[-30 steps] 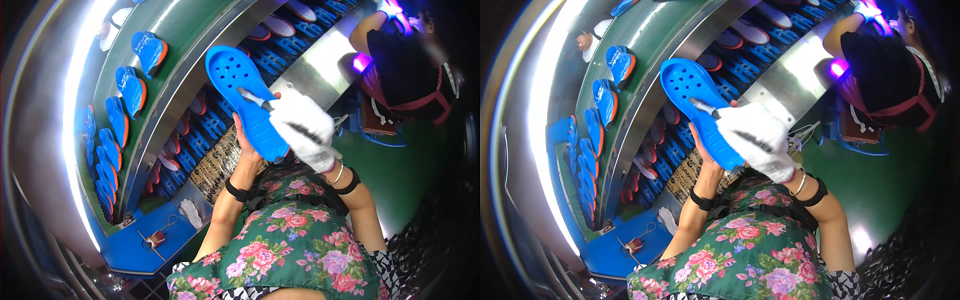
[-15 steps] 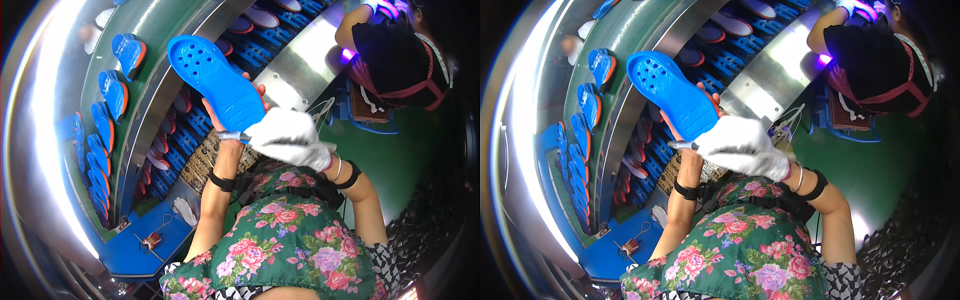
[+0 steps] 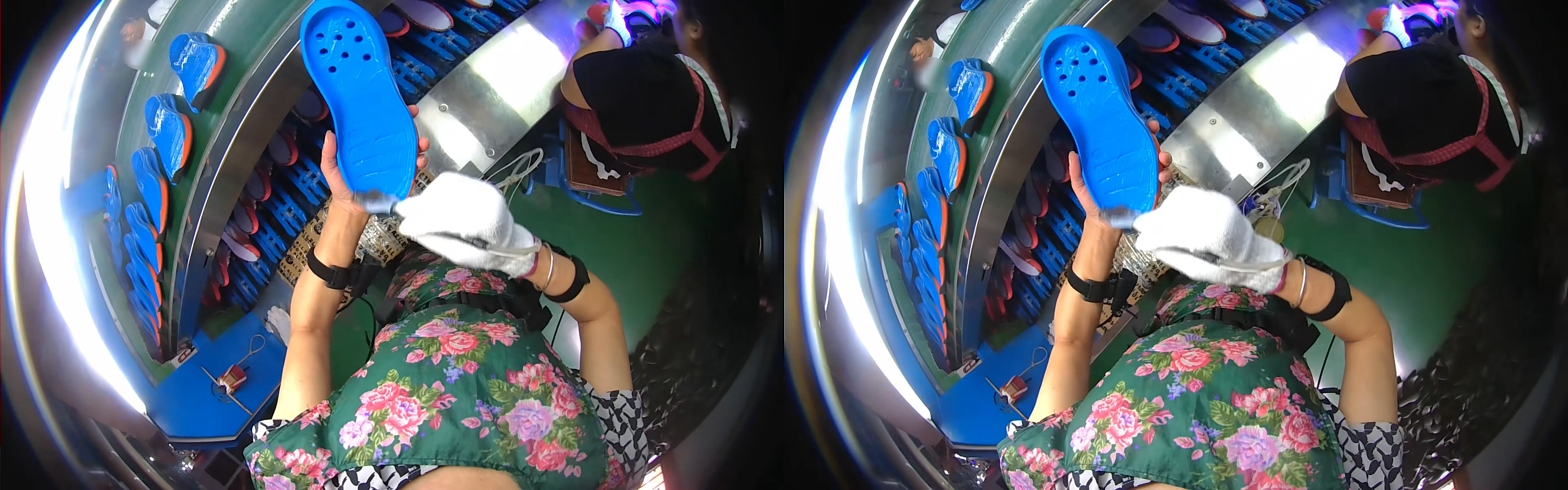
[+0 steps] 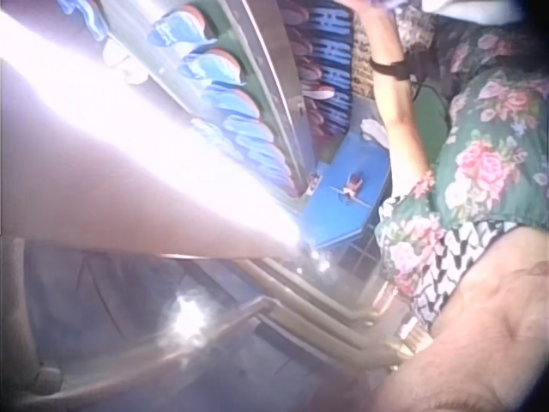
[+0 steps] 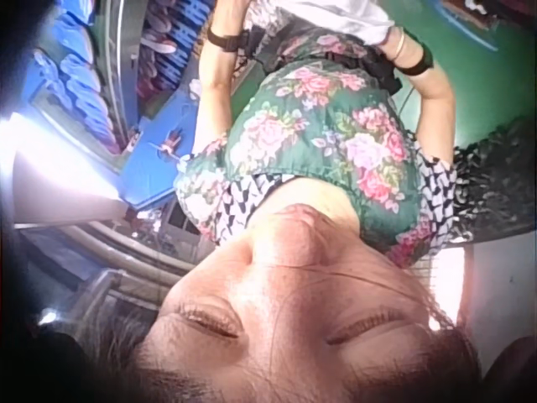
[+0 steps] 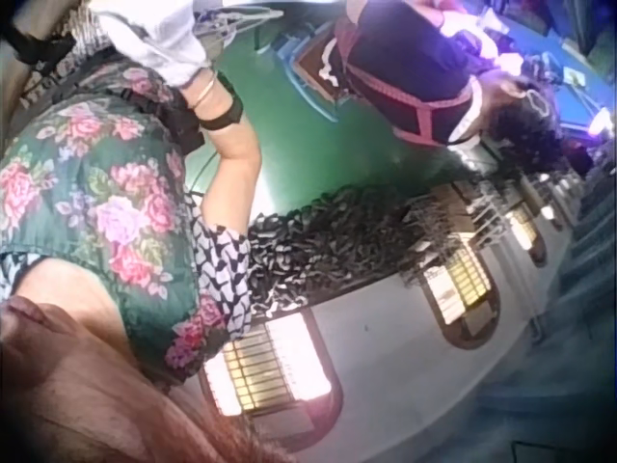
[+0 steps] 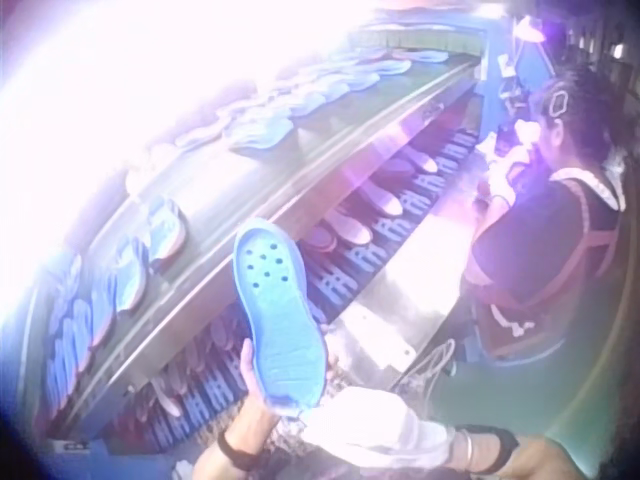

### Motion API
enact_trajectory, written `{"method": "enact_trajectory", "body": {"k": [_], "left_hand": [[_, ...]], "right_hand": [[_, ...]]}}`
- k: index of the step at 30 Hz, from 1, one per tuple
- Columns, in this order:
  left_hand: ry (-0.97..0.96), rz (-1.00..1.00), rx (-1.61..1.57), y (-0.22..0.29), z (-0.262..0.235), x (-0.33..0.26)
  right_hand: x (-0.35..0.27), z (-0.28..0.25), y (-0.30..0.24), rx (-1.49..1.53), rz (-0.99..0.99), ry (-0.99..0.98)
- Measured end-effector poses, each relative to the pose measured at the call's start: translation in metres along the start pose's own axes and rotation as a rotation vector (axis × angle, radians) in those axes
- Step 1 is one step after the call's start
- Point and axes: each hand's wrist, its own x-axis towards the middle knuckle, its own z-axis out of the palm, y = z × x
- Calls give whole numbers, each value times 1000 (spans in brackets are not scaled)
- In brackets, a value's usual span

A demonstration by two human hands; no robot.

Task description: The person picks up a blue shoe sole from a conveyor belt, applies a substance to its surface with a brush, and places it back onto the belt, repeating the process for a second sole.

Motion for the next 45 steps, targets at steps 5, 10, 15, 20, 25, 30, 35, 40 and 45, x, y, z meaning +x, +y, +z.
{"method": "enact_trajectory", "body": {"k": [5,10,15,20,25,30,35,40,45], "left_hand": [[39,-141,-34,1,6,-9],[98,-161,263,11,24,-5],[-43,-313,301,17,21,-2],[7,-251,341,20,31,1],[-145,-277,205,25,12,5],[-16,-277,317,31,18,6],[66,-198,-64,12,8,-5],[68,-160,-100,-17,10,-8],[178,-30,-351,-15,9,-19]], "right_hand": [[3,-5,0,462,390,62],[2,-5,-2,32,14,30],[-11,-2,-12,253,82,-86],[-5,-5,-4,7,13,17],[-7,0,-17,183,75,-92],[-7,2,-1,301,335,56],[-1,-14,-2,489,610,232],[31,-53,30,-261,186,208],[44,-42,9,-151,36,84]]}}
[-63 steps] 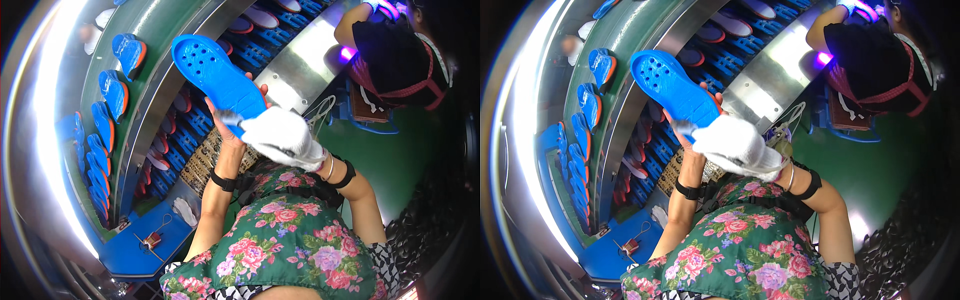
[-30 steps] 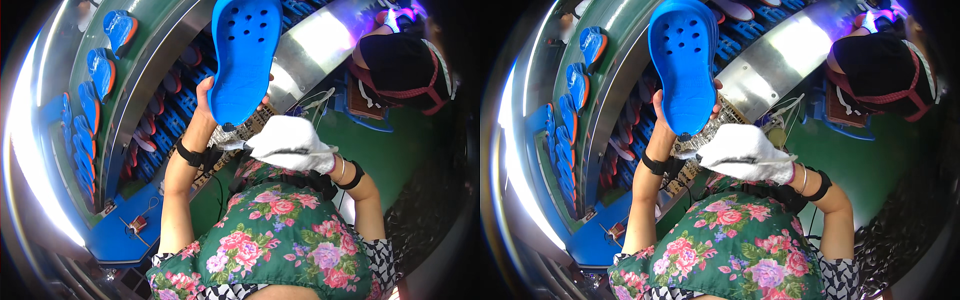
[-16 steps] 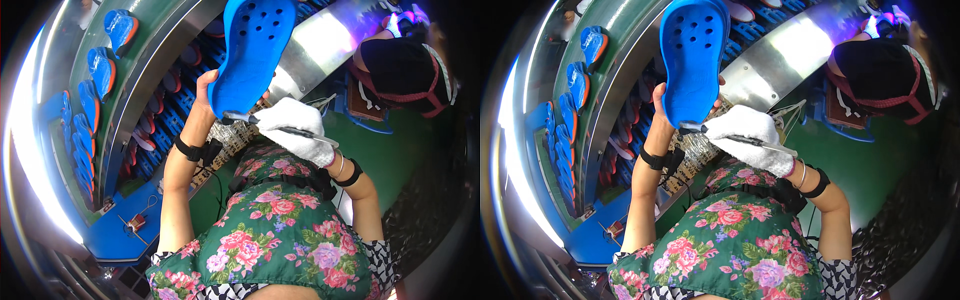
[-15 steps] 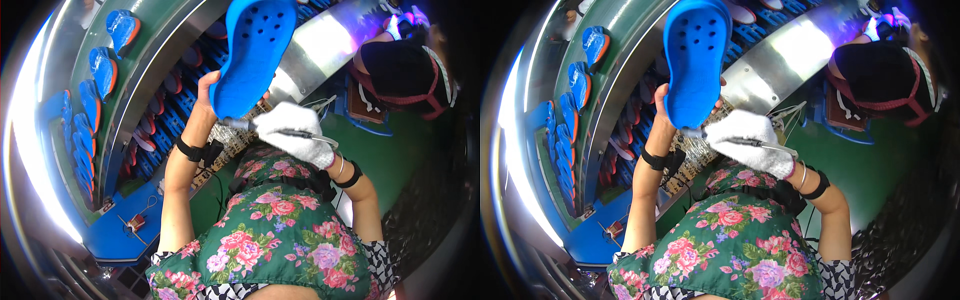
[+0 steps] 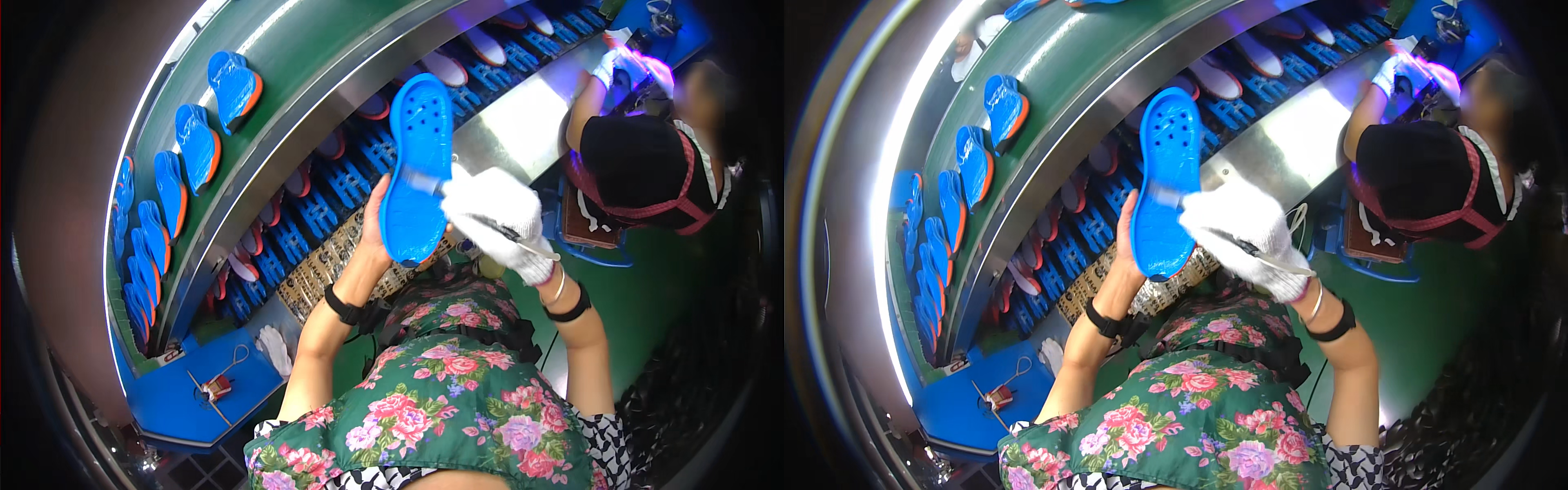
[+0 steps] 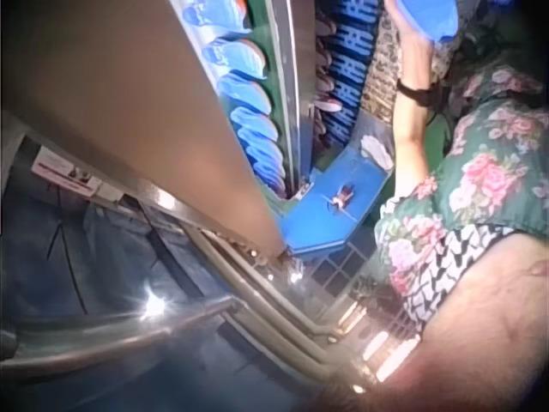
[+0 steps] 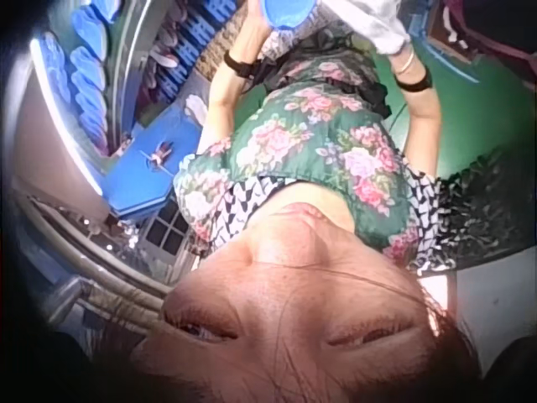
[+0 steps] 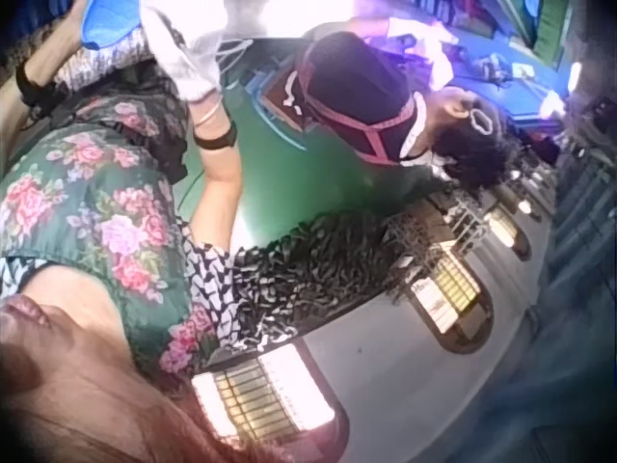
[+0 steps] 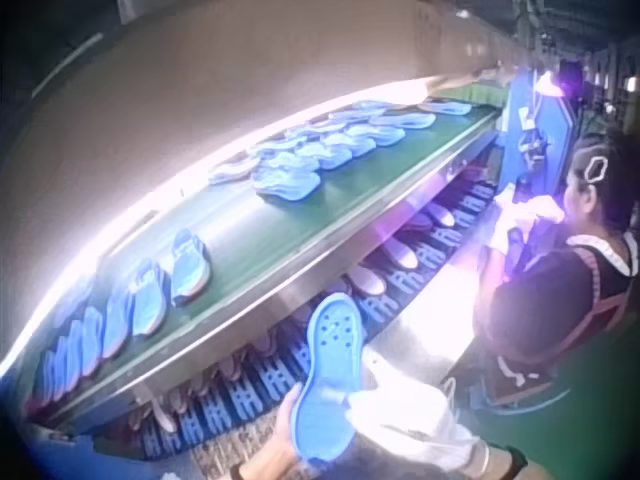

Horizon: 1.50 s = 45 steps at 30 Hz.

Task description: The person picks up a blue shoe sole from a conveyor belt, applies a substance to its surface with a brush, and places it back onto the belt, repeating the process for a second sole.

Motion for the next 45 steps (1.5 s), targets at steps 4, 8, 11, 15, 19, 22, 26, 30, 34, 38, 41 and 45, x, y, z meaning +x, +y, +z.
{"method": "enact_trajectory", "body": {"k": [4,8,11,15,19,22,26,30,34,38,41,45], "left_hand": [[-93,87,449,7,36,-9],[-502,179,630,45,88,0],[-602,219,472,94,119,35],[-353,435,-66,158,157,71],[-238,619,-129,191,153,92],[-332,724,-30,229,139,89],[-397,820,-118,171,135,98],[-2,978,278,130,152,117],[387,1112,1320,132,183,169],[598,1375,1980,176,193,199],[862,1447,2140,206,181,206],[654,1923,1748,220,157,190]], "right_hand": [[-18,-14,-6,562,431,81],[-31,-31,-6,889,614,483],[-42,-24,5,824,752,493],[-51,7,20,802,838,453],[-76,26,33,718,931,452],[-76,33,31,725,973,433],[-84,32,32,711,966,429],[-81,35,31,750,980,433],[-87,38,35,759,975,449],[-98,47,34,848,978,473],[-109,47,30,859,968,468],[-125,51,30,887,987,487]]}}
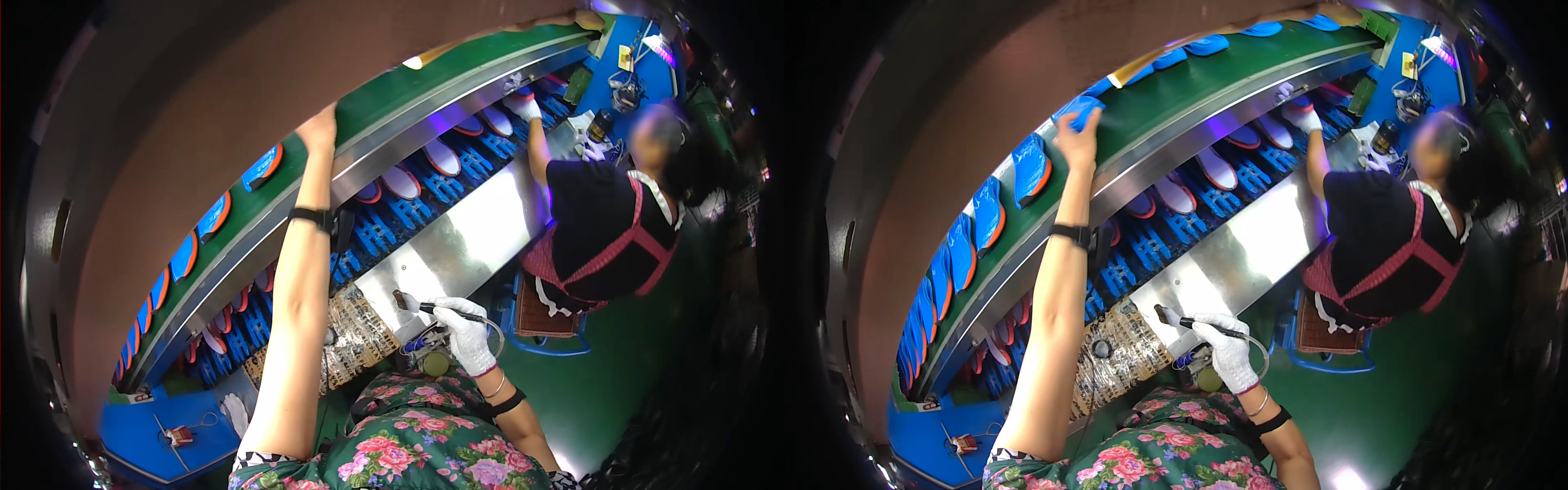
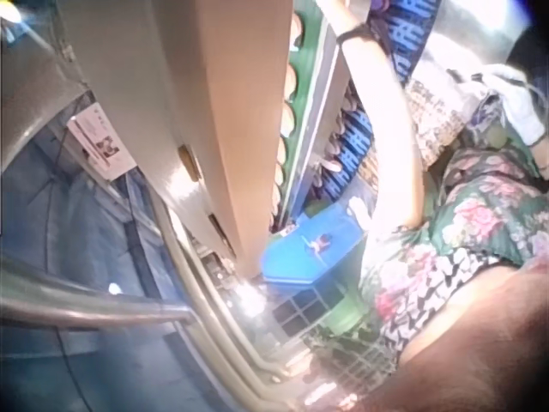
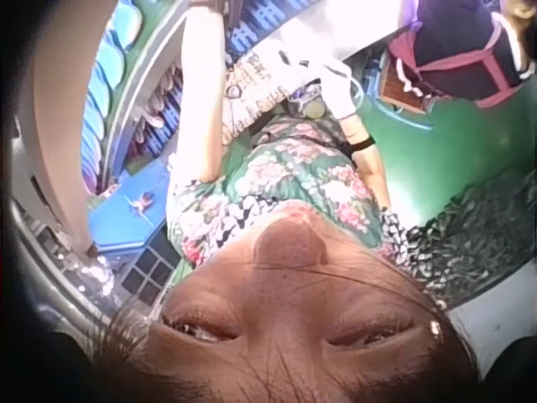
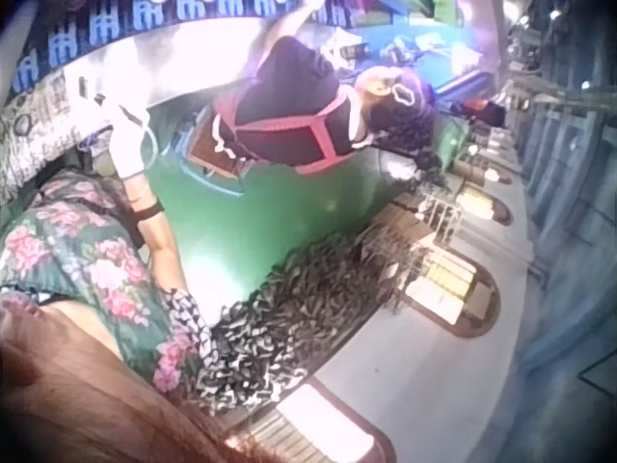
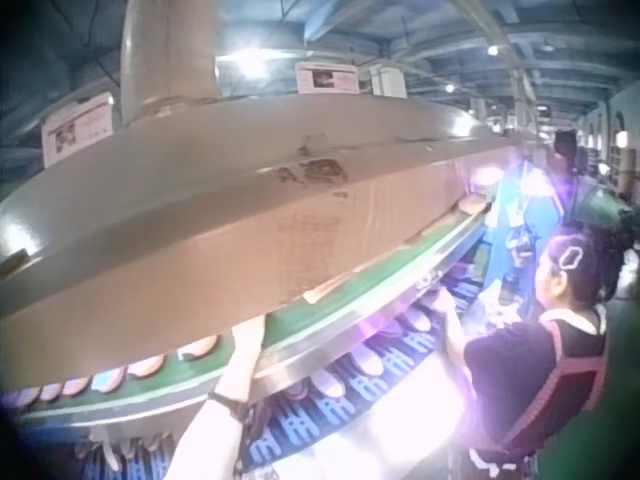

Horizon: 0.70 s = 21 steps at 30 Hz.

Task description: The person picks up a blue shoe sole from a conveyor belt, applies a substance to its surface with a brush, and places it back onto the belt, repeating the process for a second sole.

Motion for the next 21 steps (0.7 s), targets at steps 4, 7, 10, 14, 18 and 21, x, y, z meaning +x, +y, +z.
{"method": "enact_trajectory", "body": {"k": [4,7,10,14,18,21], "left_hand": [[-4,-585,-1051,95,-56,-47],[-149,-639,-1244,110,-121,-93],[-403,-735,-1260,129,-186,-147],[-633,-1116,-1342,81,-246,-203],[-553,-1414,-1098,84,-278,-254],[-713,-1509,-1203,95,-295,-274]], "right_hand": [[0,-17,3,67,12,47],[0,-13,2,40,-25,34],[-2,-3,-9,88,-12,7],[6,-11,-4,201,-43,-12],[-6,9,-32,367,-14,-16],[-17,35,-46,291,-11,-116]]}}
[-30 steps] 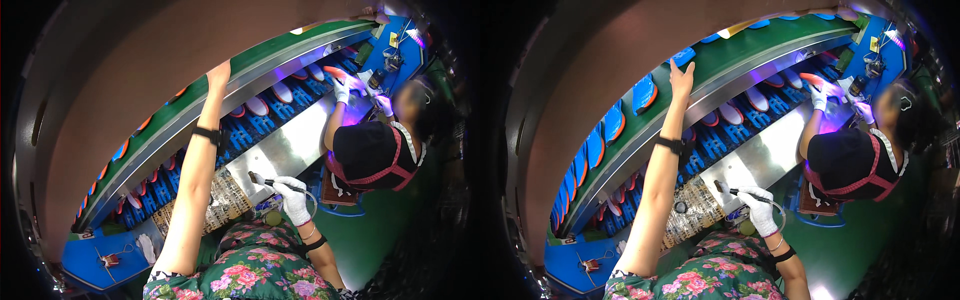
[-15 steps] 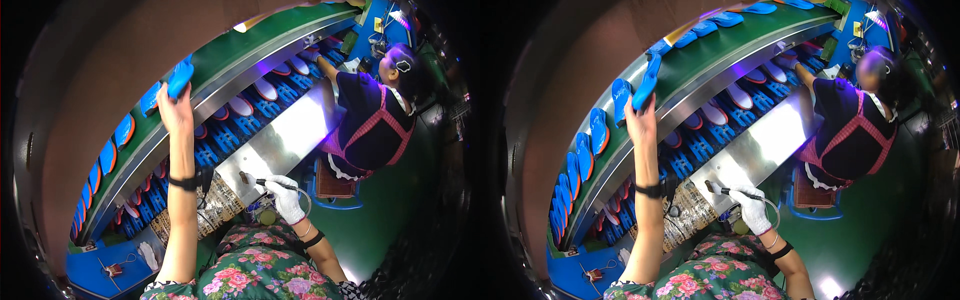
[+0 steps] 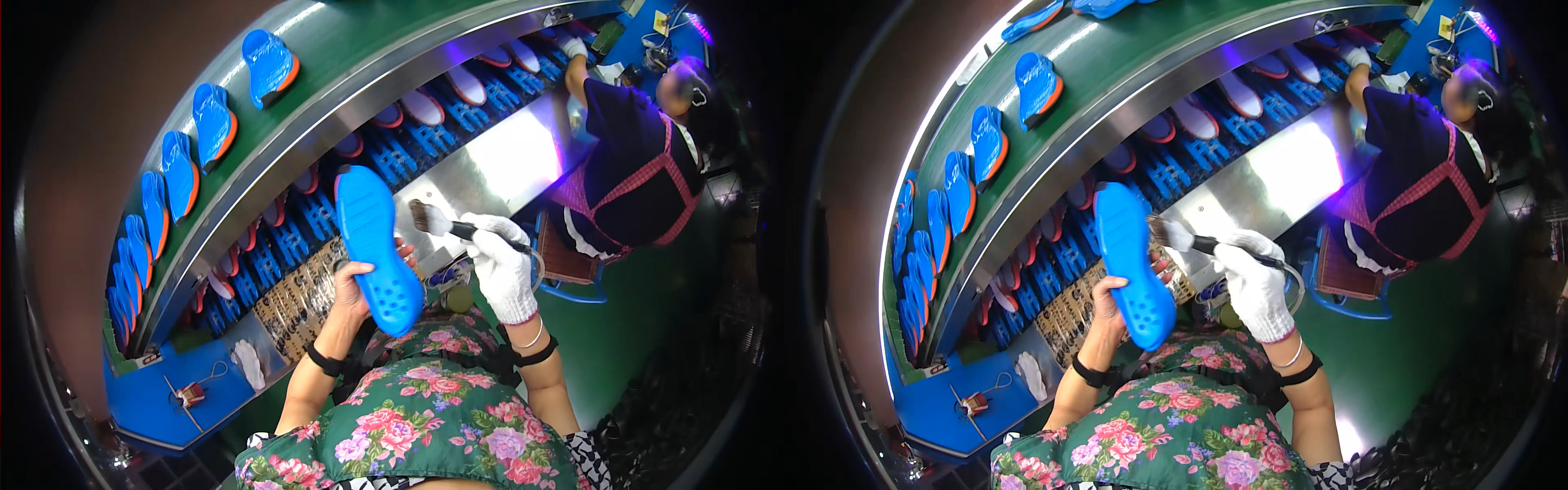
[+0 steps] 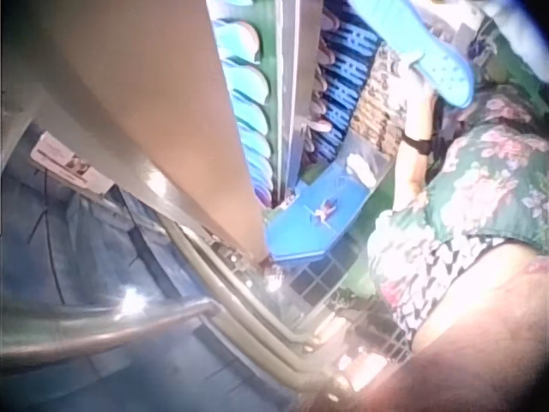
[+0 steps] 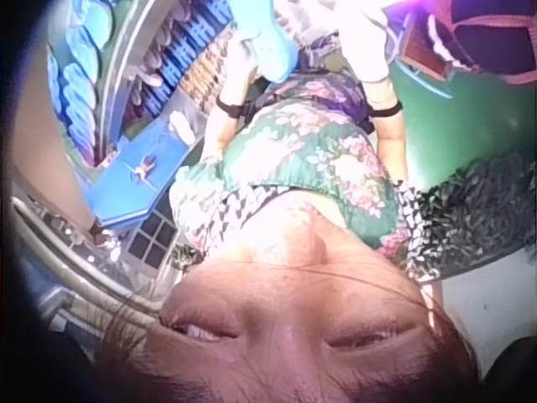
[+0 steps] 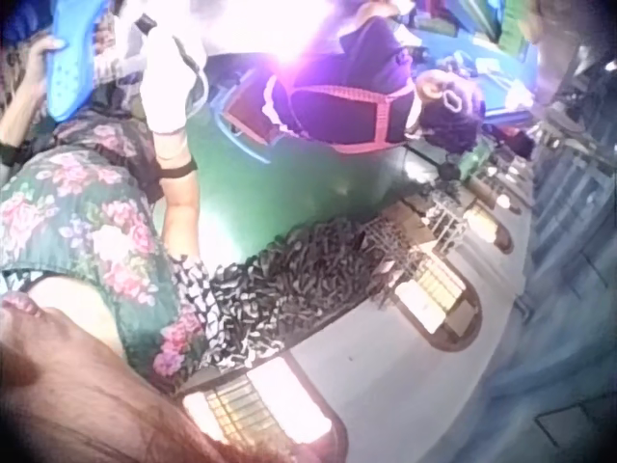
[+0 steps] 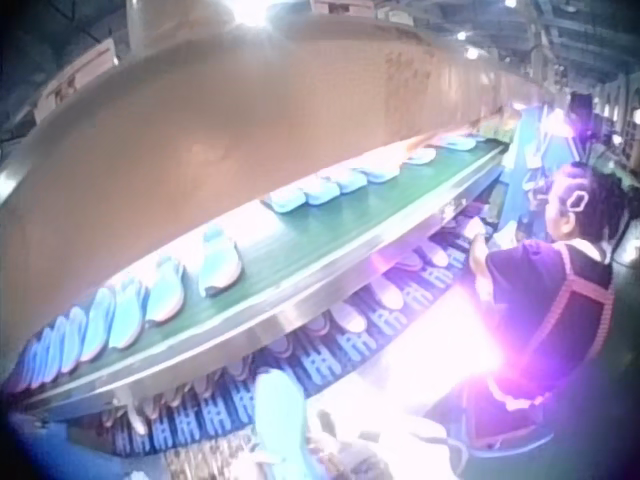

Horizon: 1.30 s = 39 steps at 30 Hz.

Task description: The person picks up a blue shoe sole from a conveyor belt, applies a substance to its surface with a brush, and places it back onto the belt, repeating the process for a second sole.

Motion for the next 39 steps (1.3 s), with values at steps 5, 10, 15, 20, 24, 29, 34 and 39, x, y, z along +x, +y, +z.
{"method": "enact_trajectory", "body": {"k": [5,10,15,20,24,29,34,39], "left_hand": [[-171,25,-107,-21,-23,-2],[-340,0,-372,-11,-8,3],[155,209,-167,-17,21,4],[197,243,68,-21,34,5],[-501,94,-468,-14,4,16],[216,223,180,-21,21,13],[110,135,172,-20,8,17],[-265,113,-191,-8,9,34]], "right_hand": [[-8,64,6,-618,-354,-231],[-2,83,2,-938,-641,-362],[14,92,7,-1013,-909,-362],[9,96,12,-1314,-1021,-480],[-6,98,19,-1207,-923,-639],[1,91,0,-1096,-672,-419],[1,86,12,-1185,-911,-713],[18,73,4,-1024,-541,-340]]}}
